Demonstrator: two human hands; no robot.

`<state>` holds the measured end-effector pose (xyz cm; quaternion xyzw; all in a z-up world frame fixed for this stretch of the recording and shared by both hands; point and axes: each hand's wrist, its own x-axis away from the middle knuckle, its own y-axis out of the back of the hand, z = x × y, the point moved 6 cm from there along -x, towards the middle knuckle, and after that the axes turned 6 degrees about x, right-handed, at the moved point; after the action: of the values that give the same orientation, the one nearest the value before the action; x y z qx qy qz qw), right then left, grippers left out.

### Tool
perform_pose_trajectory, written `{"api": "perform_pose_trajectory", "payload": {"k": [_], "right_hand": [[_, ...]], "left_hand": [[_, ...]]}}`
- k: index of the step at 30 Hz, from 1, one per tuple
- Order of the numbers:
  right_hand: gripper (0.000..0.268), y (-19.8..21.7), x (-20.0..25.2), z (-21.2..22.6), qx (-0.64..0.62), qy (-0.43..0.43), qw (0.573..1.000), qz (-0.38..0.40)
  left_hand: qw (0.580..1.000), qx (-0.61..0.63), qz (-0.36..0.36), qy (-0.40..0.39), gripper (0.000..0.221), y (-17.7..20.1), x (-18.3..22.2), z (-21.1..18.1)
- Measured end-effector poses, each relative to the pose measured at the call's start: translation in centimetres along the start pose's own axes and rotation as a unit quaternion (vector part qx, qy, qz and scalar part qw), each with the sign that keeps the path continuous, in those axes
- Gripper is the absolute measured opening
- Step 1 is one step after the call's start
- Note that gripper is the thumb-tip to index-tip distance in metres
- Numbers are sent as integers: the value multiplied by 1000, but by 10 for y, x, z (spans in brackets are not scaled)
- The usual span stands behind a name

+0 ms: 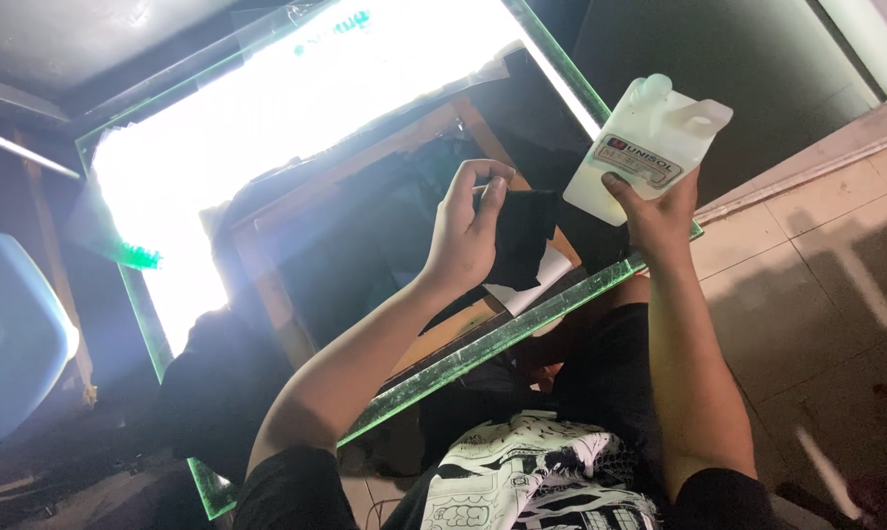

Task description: Cleaning a screen printing frame using a cleaning solution and a cloth on a light table.

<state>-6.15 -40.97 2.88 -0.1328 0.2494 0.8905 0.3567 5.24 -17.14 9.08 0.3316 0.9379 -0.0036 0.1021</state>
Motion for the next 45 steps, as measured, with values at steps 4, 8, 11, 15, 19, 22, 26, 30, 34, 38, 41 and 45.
{"api": "perform_pose_trajectory", "payload": {"k": [4,8,11,15,19,22,26,30,34,38,41,45], "right_hand": [[67,0,-1,16,3,23,1000,-1],[67,0,-4,18,-12,47,999,-16],[71,3,4,8,-16,65,997,-48],[80,10,18,6,-19,73,992,-98],[82,28,25,22,-55,96,988,-108],[83,44,33,19,-49,90,990,-99],[85,51,42,39,-2,80,995,-67],[83,43,46,59,32,87,995,-30],[78,43,48,63,22,80,996,-28],[78,48,50,76,52,84,995,-19],[77,53,51,85,73,86,994,-13],[76,60,49,90,93,85,992,4]], "left_hand": [[1000,7,-2,-5,30,-3,1,3],[1000,14,5,-1,31,-8,0,-2],[999,35,3,40,29,-12,-7,20],[982,105,-19,155,35,-11,-13,34],[977,118,-29,173,56,-10,-22,13],[966,177,-47,180,54,-11,-31,23],[986,127,-74,79,52,-20,-37,-5],[993,51,-41,-101,45,-45,-42,-31],[976,112,19,-184,31,-68,-31,-44],[956,15,26,-293,29,-66,-29,-58],[939,-26,27,-342,32,-67,-28,-66],[919,-67,35,-386,34,-70,-28,-71]]}}
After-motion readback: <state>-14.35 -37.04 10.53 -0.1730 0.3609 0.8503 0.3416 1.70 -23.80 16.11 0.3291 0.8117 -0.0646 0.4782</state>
